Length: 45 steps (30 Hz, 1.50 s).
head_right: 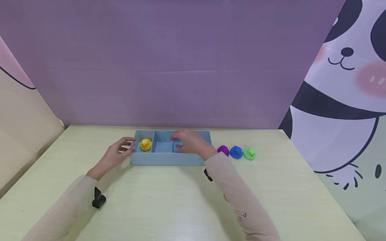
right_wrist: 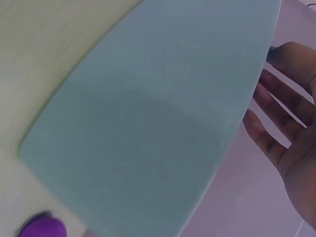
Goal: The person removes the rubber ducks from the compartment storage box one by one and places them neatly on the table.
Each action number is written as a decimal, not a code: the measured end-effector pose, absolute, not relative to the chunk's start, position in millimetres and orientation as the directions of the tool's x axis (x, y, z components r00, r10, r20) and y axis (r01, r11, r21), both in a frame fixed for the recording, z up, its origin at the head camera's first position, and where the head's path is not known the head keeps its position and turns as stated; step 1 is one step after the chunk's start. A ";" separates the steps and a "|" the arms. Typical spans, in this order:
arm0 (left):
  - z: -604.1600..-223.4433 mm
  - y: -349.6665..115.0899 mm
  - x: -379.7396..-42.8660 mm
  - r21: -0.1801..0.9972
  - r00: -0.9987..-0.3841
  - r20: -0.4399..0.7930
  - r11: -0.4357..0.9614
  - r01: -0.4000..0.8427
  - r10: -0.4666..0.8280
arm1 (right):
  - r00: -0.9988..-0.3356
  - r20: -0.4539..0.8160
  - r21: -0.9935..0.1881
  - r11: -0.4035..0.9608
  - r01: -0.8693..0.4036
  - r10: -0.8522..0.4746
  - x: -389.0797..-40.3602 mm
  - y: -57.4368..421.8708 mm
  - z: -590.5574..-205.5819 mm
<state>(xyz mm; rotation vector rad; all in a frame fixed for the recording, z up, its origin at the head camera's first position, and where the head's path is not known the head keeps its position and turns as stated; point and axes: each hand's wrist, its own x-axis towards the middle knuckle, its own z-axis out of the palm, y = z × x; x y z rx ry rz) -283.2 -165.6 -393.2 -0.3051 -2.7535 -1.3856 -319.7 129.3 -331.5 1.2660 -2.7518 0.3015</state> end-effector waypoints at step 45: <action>-396.8 -168.6 -285.0 0.793 -0.970 0.164 0.561 0.237 0.178 | -0.701 0.082 -0.214 0.674 -0.707 -0.709 -346.2 22.2 -339.8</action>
